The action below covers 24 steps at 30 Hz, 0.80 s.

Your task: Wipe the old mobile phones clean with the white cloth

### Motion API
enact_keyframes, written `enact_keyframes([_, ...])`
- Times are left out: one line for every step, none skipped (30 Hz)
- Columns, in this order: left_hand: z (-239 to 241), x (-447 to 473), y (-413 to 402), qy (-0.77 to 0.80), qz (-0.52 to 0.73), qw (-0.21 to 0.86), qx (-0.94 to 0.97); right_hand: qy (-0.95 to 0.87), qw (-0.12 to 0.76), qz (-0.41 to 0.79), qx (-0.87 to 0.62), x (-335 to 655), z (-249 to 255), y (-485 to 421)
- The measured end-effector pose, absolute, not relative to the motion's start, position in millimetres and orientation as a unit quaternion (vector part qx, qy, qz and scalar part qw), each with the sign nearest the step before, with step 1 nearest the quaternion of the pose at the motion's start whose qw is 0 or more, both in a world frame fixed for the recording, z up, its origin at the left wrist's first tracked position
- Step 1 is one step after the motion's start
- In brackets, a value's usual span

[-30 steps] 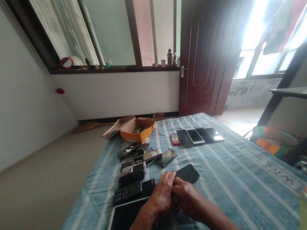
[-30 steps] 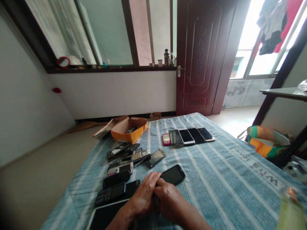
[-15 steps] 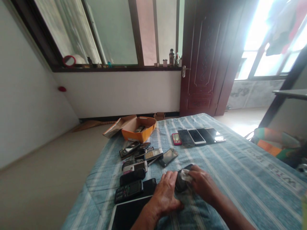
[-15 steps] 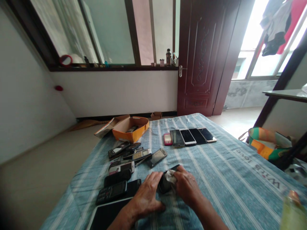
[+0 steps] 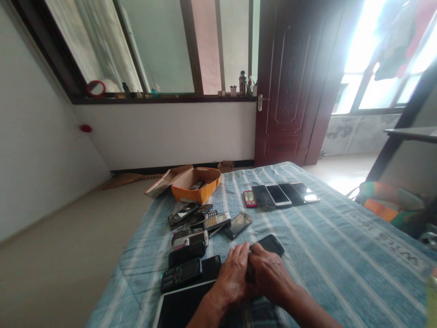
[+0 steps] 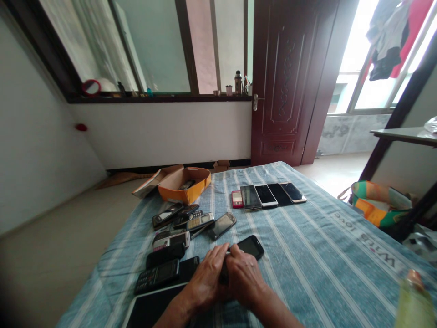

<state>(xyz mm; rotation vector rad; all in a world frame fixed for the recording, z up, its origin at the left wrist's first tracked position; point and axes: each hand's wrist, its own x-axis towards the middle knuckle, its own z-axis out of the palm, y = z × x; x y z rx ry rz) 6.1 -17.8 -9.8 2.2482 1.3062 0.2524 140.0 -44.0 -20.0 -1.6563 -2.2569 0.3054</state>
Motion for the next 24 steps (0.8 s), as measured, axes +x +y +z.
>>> enact_keyframes([-9.1, 6.1, -18.1, 0.484, 0.089, 0.263, 0.83, -0.789, 0.162, 0.102, -0.584, 142.0, -20.5, -40.5])
enact_keyframes([-7.9, 6.2, -18.5, 0.485, 0.085, 0.265, 0.829, -0.784, 0.161, 0.095, -0.592, 145.2, -21.3, -36.2])
enact_keyframes([-6.4, 6.2, -19.0, 0.486, 0.08, 0.267, 0.828, -0.777, 0.159, 0.086, -0.603, 149.4, -21.9, -31.6])
enact_keyframes([-4.8, 6.2, -19.5, 0.486, 0.077, 0.269, 0.828, -0.768, 0.155, 0.077, -0.617, 154.2, -22.3, -26.8])
enact_keyframes([-3.3, 6.3, -20.0, 0.486, 0.075, 0.27, 0.828, -0.757, 0.151, 0.069, -0.632, 159.4, -22.2, -22.1])
enact_keyframes([-2.0, 6.5, -20.4, 0.487, 0.073, 0.271, 0.827, -0.745, 0.148, 0.062, -0.648, 164.8, -21.7, -17.7])
enact_keyframes([-1.0, 6.6, -20.7, 0.488, 0.07, 0.269, 0.827, -0.734, 0.148, 0.057, -0.661, 170.1, -20.8, -13.9])
enact_keyframes([-0.4, 6.8, -21.0, 0.489, 0.069, 0.265, 0.828, -0.722, 0.149, 0.05, -0.674, 175.1, -19.6, -10.7])
enact_keyframes([-0.2, 6.9, -21.3, 0.491, 0.068, 0.261, 0.828, -0.71, 0.151, 0.044, -0.687, 179.4, -18.5, -8.4])
enact_keyframes([-0.3, 7.0, -21.4, 0.491, 0.069, 0.258, 0.829, -0.7, 0.153, 0.039, -0.696, 182.9, -17.6, -6.8])
enact_keyframes([-0.6, 7.0, -21.5, 0.491, 0.072, 0.254, 0.83, -0.693, 0.154, 0.035, -0.704, 185.1, -17.1, -6.1])
enact_keyframes([-1.1, 7.0, -21.5, 0.49, 0.075, 0.252, 0.831, -0.689, 0.154, 0.033, -0.707, 185.9, -17.0, -6.3])
enact_keyframes([-1.8, 7.0, -21.4, 0.489, 0.078, 0.252, 0.831, -0.69, 0.153, 0.033, -0.707, 185.2, -17.3, -7.3])
enact_keyframes([-2.4, 7.0, -21.3, 0.489, 0.08, 0.252, 0.831, -0.692, 0.151, 0.035, -0.705, 182.8, -17.7, -9.1])
enact_keyframes([-3.1, 6.9, -21.0, 0.49, 0.081, 0.254, 0.83, -0.698, 0.15, 0.039, -0.699, 178.9, -18.2, -11.5])
enact_keyframes([-3.8, 6.9, -20.7, 0.491, 0.081, 0.255, 0.829, -0.708, 0.149, 0.043, -0.689, 173.8, -18.5, -14.5])
enact_keyframes([-4.5, 6.8, -20.4, 0.491, 0.081, 0.256, 0.828, -0.72, 0.148, 0.049, -0.676, 167.9, -18.5, -17.8])
enact_keyframes([-5.2, 6.6, -20.1, 0.491, 0.082, 0.257, 0.828, -0.736, 0.148, 0.056, -0.658, 161.6, -18.1, -21.1])
enact_keyframes([-6.0, 6.5, -19.7, 0.489, 0.085, 0.256, 0.829, -0.751, 0.149, 0.066, -0.64, 155.6, -17.4, -24.1])
enact_keyframes([-7.0, 6.4, -19.4, 0.485, 0.09, 0.255, 0.832, -0.764, 0.151, 0.075, -0.623, 150.3, -16.4, -26.7])
enact_keyframes([-7.9, 6.3, -19.1, 0.48, 0.097, 0.253, 0.834, -0.774, 0.154, 0.081, -0.609, 146.2, -15.5, -28.5])
enact_keyframes([-8.9, 6.2, -18.8, 0.476, 0.104, 0.251, 0.836, -0.78, 0.156, 0.086, -0.601, 143.6, -14.9, -29.5])
enact_keyframes([-9.7, 6.3, -18.7, 0.474, 0.11, 0.248, 0.838, -0.781, 0.156, 0.087, -0.598, 142.6, -14.8, -29.7])
enact_keyframes([-10.3, 6.4, -18.6, 0.474, 0.112, 0.246, 0.838, -0.78, 0.155, 0.086, -0.6, 143.2, -15.2, -29.1])
